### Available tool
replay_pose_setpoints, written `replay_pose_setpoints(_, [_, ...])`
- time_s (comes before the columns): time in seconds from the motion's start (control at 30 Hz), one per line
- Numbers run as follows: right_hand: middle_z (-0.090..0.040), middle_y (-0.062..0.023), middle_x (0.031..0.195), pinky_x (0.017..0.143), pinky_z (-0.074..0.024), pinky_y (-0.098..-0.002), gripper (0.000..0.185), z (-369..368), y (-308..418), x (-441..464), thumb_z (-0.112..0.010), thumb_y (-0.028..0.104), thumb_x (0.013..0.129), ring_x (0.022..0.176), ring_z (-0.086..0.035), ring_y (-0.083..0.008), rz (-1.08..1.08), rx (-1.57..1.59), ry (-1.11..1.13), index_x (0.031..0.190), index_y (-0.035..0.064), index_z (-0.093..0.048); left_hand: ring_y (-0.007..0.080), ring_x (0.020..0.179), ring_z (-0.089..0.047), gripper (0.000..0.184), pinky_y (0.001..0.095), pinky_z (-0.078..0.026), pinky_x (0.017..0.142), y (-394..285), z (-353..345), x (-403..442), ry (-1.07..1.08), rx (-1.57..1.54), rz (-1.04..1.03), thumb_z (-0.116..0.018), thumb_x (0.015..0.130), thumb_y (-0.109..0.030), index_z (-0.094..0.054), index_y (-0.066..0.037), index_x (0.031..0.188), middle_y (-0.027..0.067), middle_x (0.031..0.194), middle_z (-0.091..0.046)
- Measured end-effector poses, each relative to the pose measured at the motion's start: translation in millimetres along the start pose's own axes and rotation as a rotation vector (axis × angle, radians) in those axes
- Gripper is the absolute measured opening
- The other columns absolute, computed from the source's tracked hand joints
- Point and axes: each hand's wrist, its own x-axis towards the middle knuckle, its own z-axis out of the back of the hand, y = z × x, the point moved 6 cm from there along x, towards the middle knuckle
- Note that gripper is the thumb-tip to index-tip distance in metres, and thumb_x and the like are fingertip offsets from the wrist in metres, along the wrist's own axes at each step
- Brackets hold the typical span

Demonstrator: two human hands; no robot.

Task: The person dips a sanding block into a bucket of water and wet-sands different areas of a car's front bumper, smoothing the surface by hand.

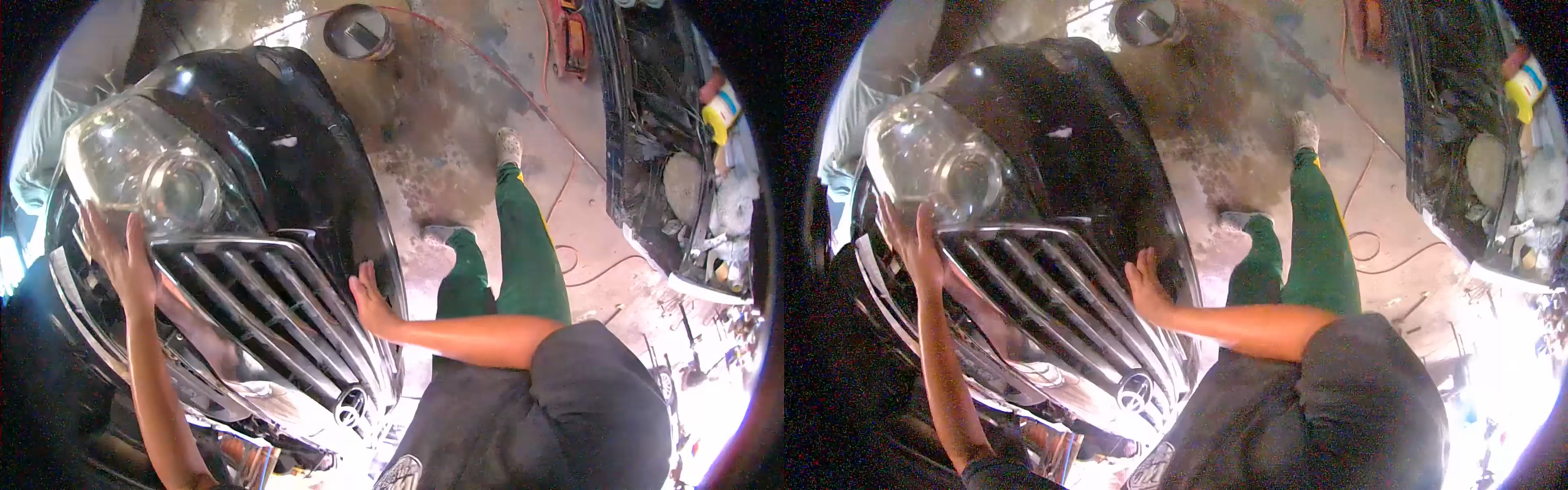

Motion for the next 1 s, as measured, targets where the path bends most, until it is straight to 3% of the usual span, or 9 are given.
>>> replay_pose_setpoints(0.03, [-0.002, -0.0297, 0.165, 0.125, -0.0057, -0.0504, 0.073, -16, -33, 13, -0.019, 0.053, 0.108, 0.155, 0.000, -0.0402, 0.077, -0.115, -0.012, 0.158, -0.0004, -0.015, 0.0359, 0.155, -0.013, 0.081, 0.0483, -0.011, 0.124, -2, 2, 1, 0.008, -0.009, 0.008, -0.057, 0.098, -0.048, -0.024, -0.007, 0.160, 0.0189, 0.167, -0.018])
replay_pose_setpoints(0.1, [-0.022, -0.0279, 0.162, 0.123, -0.0174, -0.0511, 0.083, 35, -27, 67, -0.024, 0.063, 0.104, 0.153, -0.017, -0.0370, -0.594, 0.393, -0.203, 0.155, -0.0033, -0.025, 0.0362, 0.154, -0.013, 0.081, 0.0487, -0.010, 0.124, -6, 4, 3, 0.020, -0.013, 0.020, -0.057, 0.098, -0.046, -0.023, -0.007, 0.160, 0.0180, 0.167, -0.018])
replay_pose_setpoints(0.17, [-0.046, -0.0177, 0.152, 0.117, -0.0275, -0.0431, 0.083, 75, -6, 101, -0.032, 0.067, 0.102, 0.140, -0.040, -0.0287, -0.719, 0.558, -0.002, 0.151, 0.0002, -0.041, 0.0364, 0.154, -0.013, 0.080, 0.0487, -0.011, 0.124, -10, 5, 4, 0.019, -0.017, 0.024, -0.057, 0.098, -0.044, -0.022, -0.007, 0.160, 0.0173, 0.167, -0.018])
replay_pose_setpoints(0.23, [-0.050, -0.0148, 0.148, 0.114, -0.0325, -0.0408, 0.075, 70, -32, 132, -0.036, 0.061, 0.104, 0.136, -0.044, -0.0296, -0.355, 0.477, -0.002, 0.149, 0.0020, -0.044, 0.0366, 0.154, -0.013, 0.080, 0.0482, -0.012, 0.124, -14, 9, 6, 0.002, -0.014, 0.009, -0.057, 0.099, -0.042, -0.022, -0.007, 0.160, 0.0168, 0.167, -0.018])
replay_pose_setpoints(0.53, [-0.067, -0.0003, 0.119, 0.090, -0.0463, -0.0300, 0.041, 264, 172, 175, -0.051, 0.037, 0.102, 0.105, -0.062, -0.0145, -0.161, 0.379, 0.001, 0.133, 0.0115, -0.063, 0.0410, 0.153, -0.016, 0.080, 0.0498, -0.017, 0.123, -32, 28, 13, 0.006, 0.056, 0.005, -0.062, 0.095, -0.049, -0.032, -0.009, 0.157, 0.0211, 0.164, -0.023])
replay_pose_setpoints(0.6, [-0.067, -0.0072, 0.126, 0.098, -0.0480, -0.0331, 0.043, 297, 207, 192, -0.046, 0.026, 0.102, 0.112, -0.063, -0.0196, -0.076, 0.390, 0.100, 0.138, 0.0061, -0.060, 0.0417, 0.151, -0.019, 0.083, 0.0508, -0.018, 0.122, -71, 38, 28, -0.135, -0.116, 0.054, -0.064, 0.092, -0.054, -0.035, -0.008, 0.155, 0.0216, 0.162, -0.026])
replay_pose_setpoints(0.7, [-0.051, -0.0140, 0.147, 0.120, -0.0199, -0.0370, 0.043, 329, 251, 208, -0.045, 0.022, 0.101, 0.143, -0.036, -0.0237, -0.221, 0.495, 0.264, 0.135, 0.0034, -0.062, 0.0426, 0.148, -0.026, 0.089, 0.0519, -0.021, 0.120, -164, -1, 52, -0.201, -0.700, 0.102, -0.071, 0.086, -0.058, -0.041, -0.006, 0.151, 0.0214, 0.158, -0.032])
replay_pose_setpoints(0.83, [-0.068, -0.0162, 0.122, 0.102, -0.0501, -0.0409, 0.045, 350, 297, 233, -0.049, 0.021, 0.094, 0.110, -0.066, -0.0269, -0.301, 0.594, 0.336, 0.128, -0.0046, -0.061, 0.0342, 0.143, -0.038, 0.088, 0.0437, -0.027, 0.119, -292, -132, 115, 0.373, -1.344, 0.385, -0.076, 0.086, -0.044, -0.037, 0.000, 0.152, 0.0201, 0.153, -0.042])
replay_pose_setpoints(1.0, [-0.072, -0.0124, 0.110, 0.096, -0.0527, -0.0450, 0.038, 367, 257, 302, -0.050, 0.027, 0.095, 0.100, -0.070, -0.0275, -0.461, 0.797, 0.270, 0.114, -0.0004, -0.067, 0.0228, 0.139, -0.043, 0.070, 0.0378, -0.036, 0.114, -347, -260, 136, 0.928, -2.395, 0.745, -0.062, 0.099, -0.039, -0.035, -0.009, 0.156, 0.0112, 0.153, -0.045])
